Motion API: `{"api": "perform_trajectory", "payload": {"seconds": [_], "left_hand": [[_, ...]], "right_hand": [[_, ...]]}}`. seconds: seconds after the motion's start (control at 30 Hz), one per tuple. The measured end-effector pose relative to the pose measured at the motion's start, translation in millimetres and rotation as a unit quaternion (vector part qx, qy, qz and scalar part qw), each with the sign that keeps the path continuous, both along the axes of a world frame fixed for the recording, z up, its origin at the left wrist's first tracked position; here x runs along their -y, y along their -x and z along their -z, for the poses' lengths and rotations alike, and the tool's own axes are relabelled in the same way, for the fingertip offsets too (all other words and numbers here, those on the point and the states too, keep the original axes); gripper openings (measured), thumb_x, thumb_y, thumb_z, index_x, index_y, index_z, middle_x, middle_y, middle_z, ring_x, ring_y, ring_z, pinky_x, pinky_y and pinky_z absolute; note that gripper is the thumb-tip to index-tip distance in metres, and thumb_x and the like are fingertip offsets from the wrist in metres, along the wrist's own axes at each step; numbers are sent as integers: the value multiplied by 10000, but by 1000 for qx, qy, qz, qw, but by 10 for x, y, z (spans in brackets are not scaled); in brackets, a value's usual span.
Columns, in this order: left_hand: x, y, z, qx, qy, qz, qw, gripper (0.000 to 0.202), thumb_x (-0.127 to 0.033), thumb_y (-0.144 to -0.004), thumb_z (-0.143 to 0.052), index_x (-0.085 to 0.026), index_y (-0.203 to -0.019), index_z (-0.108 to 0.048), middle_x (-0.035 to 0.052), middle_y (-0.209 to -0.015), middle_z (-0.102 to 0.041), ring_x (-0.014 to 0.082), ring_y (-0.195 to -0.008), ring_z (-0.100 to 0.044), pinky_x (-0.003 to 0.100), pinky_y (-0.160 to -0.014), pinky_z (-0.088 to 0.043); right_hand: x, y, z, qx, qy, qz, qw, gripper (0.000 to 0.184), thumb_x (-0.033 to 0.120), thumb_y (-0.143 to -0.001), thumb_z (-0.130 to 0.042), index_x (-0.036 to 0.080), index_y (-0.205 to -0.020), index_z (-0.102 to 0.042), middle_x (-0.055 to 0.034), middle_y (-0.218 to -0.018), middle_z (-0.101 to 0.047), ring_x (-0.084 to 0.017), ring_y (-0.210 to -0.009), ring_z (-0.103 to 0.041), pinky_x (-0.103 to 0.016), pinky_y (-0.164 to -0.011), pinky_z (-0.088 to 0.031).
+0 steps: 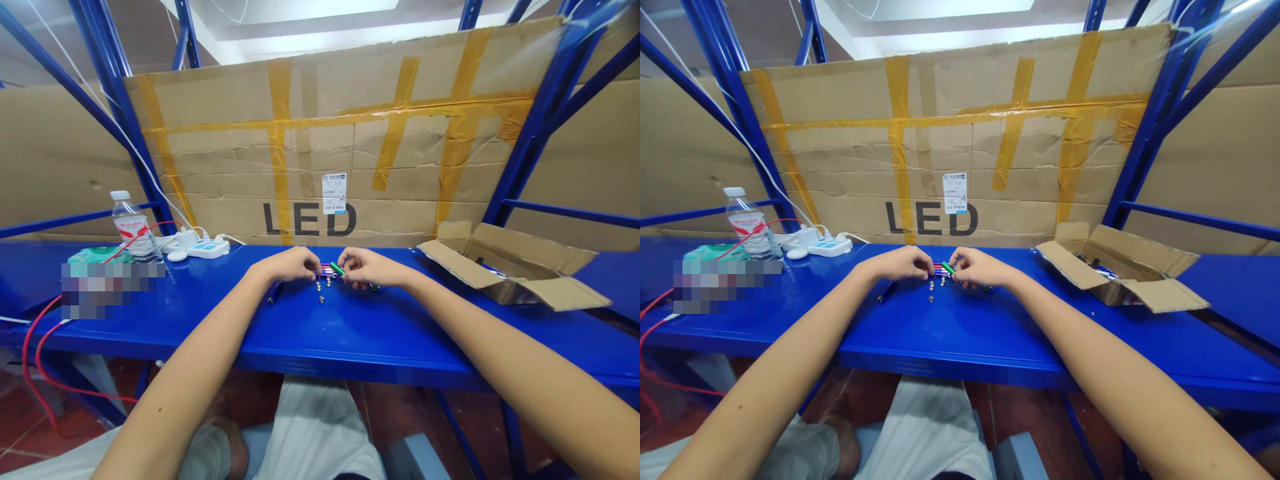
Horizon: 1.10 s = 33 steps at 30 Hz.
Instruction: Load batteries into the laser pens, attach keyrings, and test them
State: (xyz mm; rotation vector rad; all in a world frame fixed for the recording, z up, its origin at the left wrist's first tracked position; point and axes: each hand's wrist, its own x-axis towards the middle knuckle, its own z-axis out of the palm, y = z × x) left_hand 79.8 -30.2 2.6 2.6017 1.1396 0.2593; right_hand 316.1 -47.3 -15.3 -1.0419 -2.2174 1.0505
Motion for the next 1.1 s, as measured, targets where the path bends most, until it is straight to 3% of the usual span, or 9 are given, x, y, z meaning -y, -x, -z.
{"api": "perform_trajectory", "payload": {"seconds": [0.1, 0.2, 0.3, 0.47, 0.67, 0.77, 0.87, 0.97, 1.1], "left_hand": [[-28, 37, 16, -21, 7, -2, 1000, 264, -185, -731, -624, -218, -962, -747, 23, -900, -737, 178, -813, -635, 257, -699, -435], [-36, -3, 53, -47, 9, -4, 999, 275, -200, -734, -640, -232, -983, -752, 22, -918, -743, 177, -807, -635, 247, -685, -433], [-21, -76, 73, -77, -10, -4, 997, 269, -210, -751, -632, -226, -994, -748, 28, -919, -742, 162, -784, -627, 232, -683, -424], [44, -144, 49, -114, -32, -15, 993, 221, -201, -757, -602, -174, -934, -731, 57, -854, -722, 156, -714, -599, 236, -632, -403], [97, -128, 30, -119, 13, -64, 991, 189, -209, -725, -575, -160, -853, -705, 39, -742, -683, 145, -617, -554, 253, -586, -389], [98, -108, 18, -88, 4, -58, 994, 170, -211, -724, -582, -161, -828, -707, 34, -733, -684, 148, -625, -565, 258, -602, -398], [98, -120, -5, 13, -75, -17, 997, 183, -201, -768, -558, -160, -864, -709, 34, -777, -696, 145, -690, -591, 250, -642, -408], [113, -176, -17, 123, -158, 14, 980, 197, -214, -826, -533, -161, -908, -704, 33, -820, -706, 130, -731, -602, 236, -673, -416], [132, -257, 15, 147, -190, 53, 969, 205, -205, -842, -540, -171, -938, -718, 29, -835, -725, 126, -736, -618, 232, -688, -426]], "right_hand": [[0, 9, -1, 7, -3, -17, 1000, 334, 129, -706, -566, 196, -1032, -536, -21, -796, -662, -156, -650, -645, -232, -480, -471], [11, 20, -6, 18, -11, -27, 999, 202, 93, -687, -532, 175, -869, -564, -46, -839, -674, -157, -681, -665, -220, -490, -480], [31, 22, -9, 34, 6, -23, 999, 180, 85, -672, -534, 176, -828, -525, -49, -850, -682, -150, -616, -670, -210, -444, -467], [49, 30, 3, 50, 13, -24, 998, 198, 95, -673, -563, 182, -840, -500, -52, -878, -695, -138, -567, -667, -198, -415, -458], [105, 92, -4, 69, 5, -14, 997, 168, 121, -695, -564, 177, -844, -512, -29, -774, -668, -129, -543, -638, -206, -425, -468], [108, 110, 19, 65, -11, -15, 998, 171, 94, -695, -545, 174, -843, -519, -15, -736, -644, -122, -549, -624, -204, -436, -474], [74, 110, 63, 59, -23, -2, 998, 174, 98, -720, -553, 177, -871, -516, -27, -783, -660, -120, -566, -628, -203, -441, -481], [41, 110, 93, 52, -22, 21, 998, 177, 114, -750, -567, 179, -904, -508, -40, -795, -668, -133, -560, -633, -220, -429, -486], [22, 114, 100, 8, -13, 22, 1000, 158, 96, -765, -560, 179, -886, -499, -24, -750, -636, -143, -546, -638, -230, -417, -495]]}}
